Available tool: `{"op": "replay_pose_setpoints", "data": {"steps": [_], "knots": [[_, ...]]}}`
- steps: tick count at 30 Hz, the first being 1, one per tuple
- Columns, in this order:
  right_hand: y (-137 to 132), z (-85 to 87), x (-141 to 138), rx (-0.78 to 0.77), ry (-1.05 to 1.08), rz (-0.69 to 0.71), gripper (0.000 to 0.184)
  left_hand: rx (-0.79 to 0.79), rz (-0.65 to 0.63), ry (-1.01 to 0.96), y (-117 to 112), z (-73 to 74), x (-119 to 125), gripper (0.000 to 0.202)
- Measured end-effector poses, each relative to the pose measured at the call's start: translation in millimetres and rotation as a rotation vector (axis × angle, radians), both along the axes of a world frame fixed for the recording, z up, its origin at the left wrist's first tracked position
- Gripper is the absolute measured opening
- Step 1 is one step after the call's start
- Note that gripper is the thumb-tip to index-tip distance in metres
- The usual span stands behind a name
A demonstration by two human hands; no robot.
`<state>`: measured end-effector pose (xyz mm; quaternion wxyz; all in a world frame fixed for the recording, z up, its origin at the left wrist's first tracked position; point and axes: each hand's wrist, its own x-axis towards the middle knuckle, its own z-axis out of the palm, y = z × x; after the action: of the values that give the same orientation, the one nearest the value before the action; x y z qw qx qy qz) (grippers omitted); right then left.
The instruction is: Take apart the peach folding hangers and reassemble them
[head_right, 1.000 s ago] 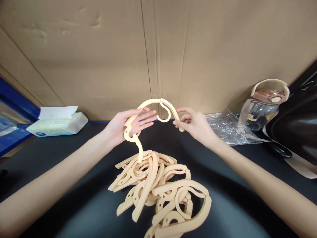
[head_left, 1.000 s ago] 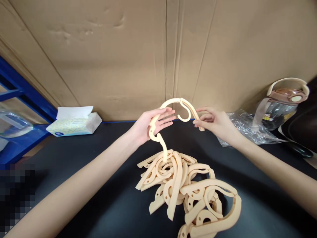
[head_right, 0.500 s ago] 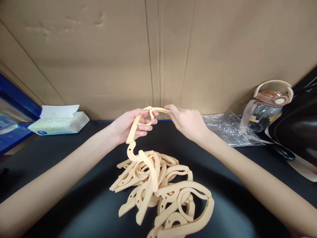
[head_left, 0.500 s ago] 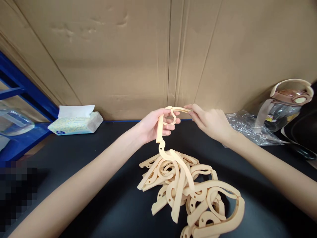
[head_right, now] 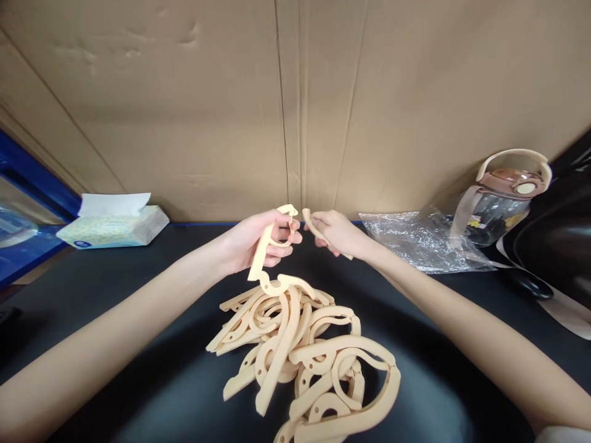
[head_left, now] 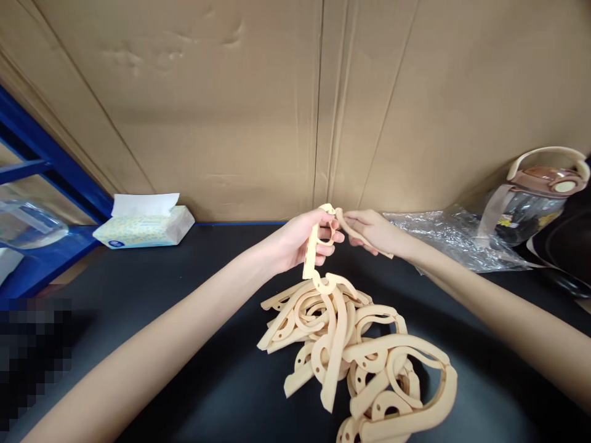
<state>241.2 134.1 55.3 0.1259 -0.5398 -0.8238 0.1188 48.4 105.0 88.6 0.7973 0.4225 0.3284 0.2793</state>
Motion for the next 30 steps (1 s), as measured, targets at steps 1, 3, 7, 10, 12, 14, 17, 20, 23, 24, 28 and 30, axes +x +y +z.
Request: {"op": "replay_pose_setpoints", "data": {"steps": [1,3,7,10,12,14,17,20,23,24,28,30], "knots": [[5,-3.9,4,0.001,-0.025,-0.045,0.033,0.009,0.017,-0.003,-2,1.8,1,0.014],[14,-13.1,14,0.055,-0.083,-0.141,0.030,0.016,0.071,-0.034,-4,6.8,2,0.023],[18,-31.6,25,0.153,-0.224,-0.266,0.017,0.008,0.249,-0.090,2,11.6,7,0.044],[15,-35.8,24,0.172,-0.254,-0.270,0.016,0.061,0.301,-0.087,11,3.6,15,0.042],[11,-30.1,20,0.193,-0.221,-0.262,0.020,0.178,0.295,-0.068,15,-4.8,20,0.038],[8,-17.9,16,0.207,-0.159,-0.228,0.032,0.368,0.304,0.018,17,-11.9,24,0.030],[0,5.2,8,0.161,0.080,-0.071,0.054,0.565,0.327,0.172,19,-16.9,27,0.018],[-7,22.7,3,0.145,0.534,0.126,0.041,0.668,0.340,0.251,23,-17.9,27,0.017],[-9,29.9,3,0.239,0.498,0.173,0.036,0.778,0.290,0.325,26,-20.9,22,0.033],[-8,30.6,5,0.256,0.419,0.172,0.029,0.803,0.257,0.347,27,-22.5,20,0.040],[-1,32.5,16,0.271,0.248,0.152,0.020,0.850,0.168,0.428,33,-28.7,10,0.048],[3,34.4,22,0.274,0.282,0.149,0.020,0.855,0.175,0.457,37,-30.2,6,0.043]]}}
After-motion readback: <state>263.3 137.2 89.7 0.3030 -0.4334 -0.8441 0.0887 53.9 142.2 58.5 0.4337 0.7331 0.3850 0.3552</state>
